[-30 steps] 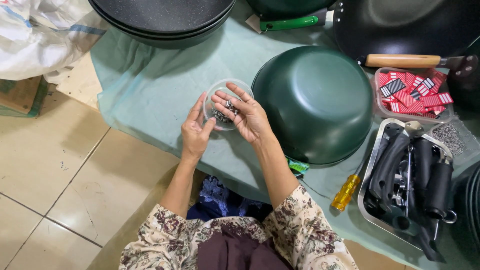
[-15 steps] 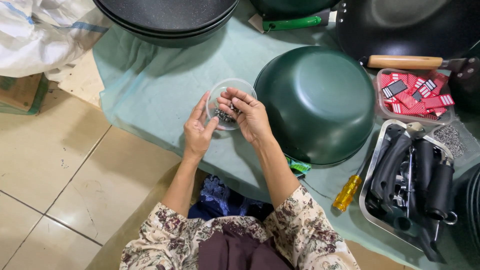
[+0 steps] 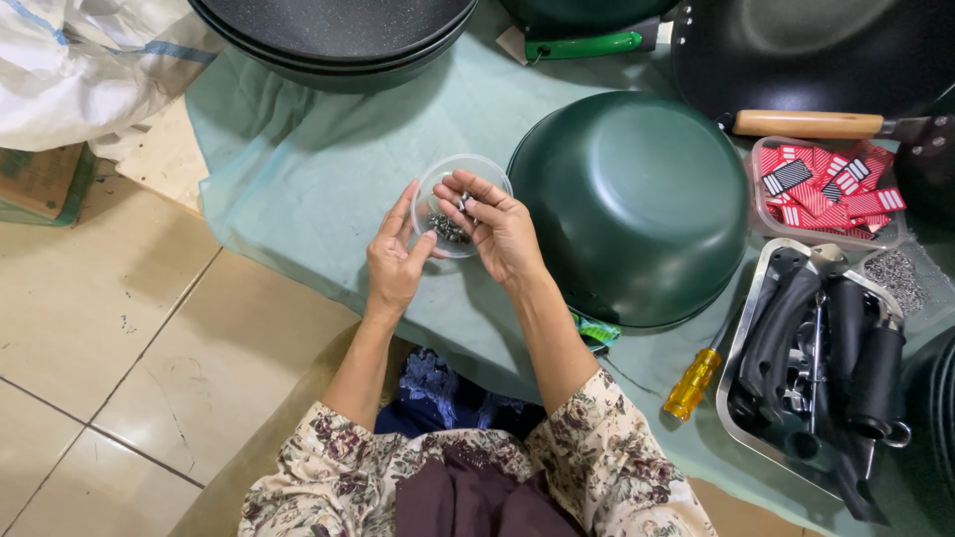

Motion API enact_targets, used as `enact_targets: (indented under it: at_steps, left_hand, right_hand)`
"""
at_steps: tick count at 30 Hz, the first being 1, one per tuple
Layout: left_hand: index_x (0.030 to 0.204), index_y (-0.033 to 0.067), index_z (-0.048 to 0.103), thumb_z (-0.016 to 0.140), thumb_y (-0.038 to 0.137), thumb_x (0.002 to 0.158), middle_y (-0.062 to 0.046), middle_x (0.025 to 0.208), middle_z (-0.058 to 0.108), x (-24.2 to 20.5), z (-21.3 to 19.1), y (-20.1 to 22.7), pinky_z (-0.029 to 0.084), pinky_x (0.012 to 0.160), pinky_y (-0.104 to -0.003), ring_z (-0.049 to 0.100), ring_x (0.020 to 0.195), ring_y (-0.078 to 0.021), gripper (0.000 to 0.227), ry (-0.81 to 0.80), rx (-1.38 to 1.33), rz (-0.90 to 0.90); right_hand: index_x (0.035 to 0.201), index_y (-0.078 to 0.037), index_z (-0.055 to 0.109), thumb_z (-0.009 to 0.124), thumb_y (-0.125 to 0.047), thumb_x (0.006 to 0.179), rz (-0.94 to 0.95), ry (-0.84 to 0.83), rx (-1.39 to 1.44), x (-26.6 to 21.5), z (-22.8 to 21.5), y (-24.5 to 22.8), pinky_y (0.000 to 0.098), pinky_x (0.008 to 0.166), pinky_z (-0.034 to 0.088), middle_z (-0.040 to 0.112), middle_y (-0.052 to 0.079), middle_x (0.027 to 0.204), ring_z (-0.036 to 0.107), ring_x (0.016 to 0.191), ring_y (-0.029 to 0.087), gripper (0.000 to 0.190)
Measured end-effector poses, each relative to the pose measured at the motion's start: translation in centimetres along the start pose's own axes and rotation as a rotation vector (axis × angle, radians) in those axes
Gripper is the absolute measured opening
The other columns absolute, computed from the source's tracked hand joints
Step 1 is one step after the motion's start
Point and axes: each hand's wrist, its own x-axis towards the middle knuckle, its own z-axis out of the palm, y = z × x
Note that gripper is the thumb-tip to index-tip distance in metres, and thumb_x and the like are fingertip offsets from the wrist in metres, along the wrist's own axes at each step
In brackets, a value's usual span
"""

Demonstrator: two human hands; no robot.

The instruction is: The person is preparing pans for assembly by wiping them clean and then attaching a metal handle bracket using small screws.

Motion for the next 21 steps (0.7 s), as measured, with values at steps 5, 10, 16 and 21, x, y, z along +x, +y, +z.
enact_targets:
  at_steps: [5, 10, 16, 21]
  left_hand:
    - [0.153, -0.0003, 0.044, 0.059, -0.013, 0.092, -0.019, 0.157, 0.043, 0.0, -0.2, -0.3, 0.068, 0.066, -0.031, 0.053, 0.137, -0.0362, 0.065, -0.001, 0.02, 0.006]
    - [0.153, 0.0012, 0.046, 0.06, -0.013, 0.091, -0.018, 0.156, 0.045, -0.1, -0.1, -0.1, 0.068, 0.067, -0.031, 0.054, 0.137, -0.0346, 0.065, 0.005, 0.038, 0.012]
    - [0.153, 0.0009, 0.045, 0.059, -0.013, 0.091, -0.018, 0.155, 0.046, -0.1, 0.2, 0.7, 0.068, 0.074, -0.032, 0.053, 0.138, -0.0339, 0.065, 0.005, 0.043, 0.001]
    - [0.15, -0.0002, 0.049, 0.062, -0.01, 0.089, -0.022, 0.152, 0.049, -0.2, 0.9, 1.9, 0.06, 0.102, -0.04, 0.053, 0.137, -0.0355, 0.063, 0.018, 0.103, 0.052]
  right_hand:
    - [0.131, 0.013, 0.063, 0.048, 0.015, 0.096, -0.082, -0.001, -0.26, -0.1, 0.0, 0.8, 0.0526, 0.106, 0.053, 0.065, 0.03, 0.129, 0.063, 0.123, 0.041, 0.038]
    - [0.125, 0.009, 0.068, 0.046, 0.014, 0.098, -0.157, -0.011, -0.488, -0.4, 0.9, 1.0, 0.0535, 0.103, 0.056, 0.066, 0.028, 0.13, 0.063, 0.123, 0.039, 0.036]
    - [0.129, 0.011, 0.064, 0.046, 0.015, 0.098, -0.107, -0.005, -0.298, -0.4, 0.5, 0.1, 0.0552, 0.098, 0.059, 0.066, 0.03, 0.127, 0.064, 0.122, 0.042, 0.037]
    - [0.13, 0.012, 0.061, 0.048, 0.014, 0.098, -0.092, -0.006, -0.158, 0.0, -0.3, -0.1, 0.0537, 0.093, 0.064, 0.068, 0.03, 0.121, 0.069, 0.114, 0.042, 0.035]
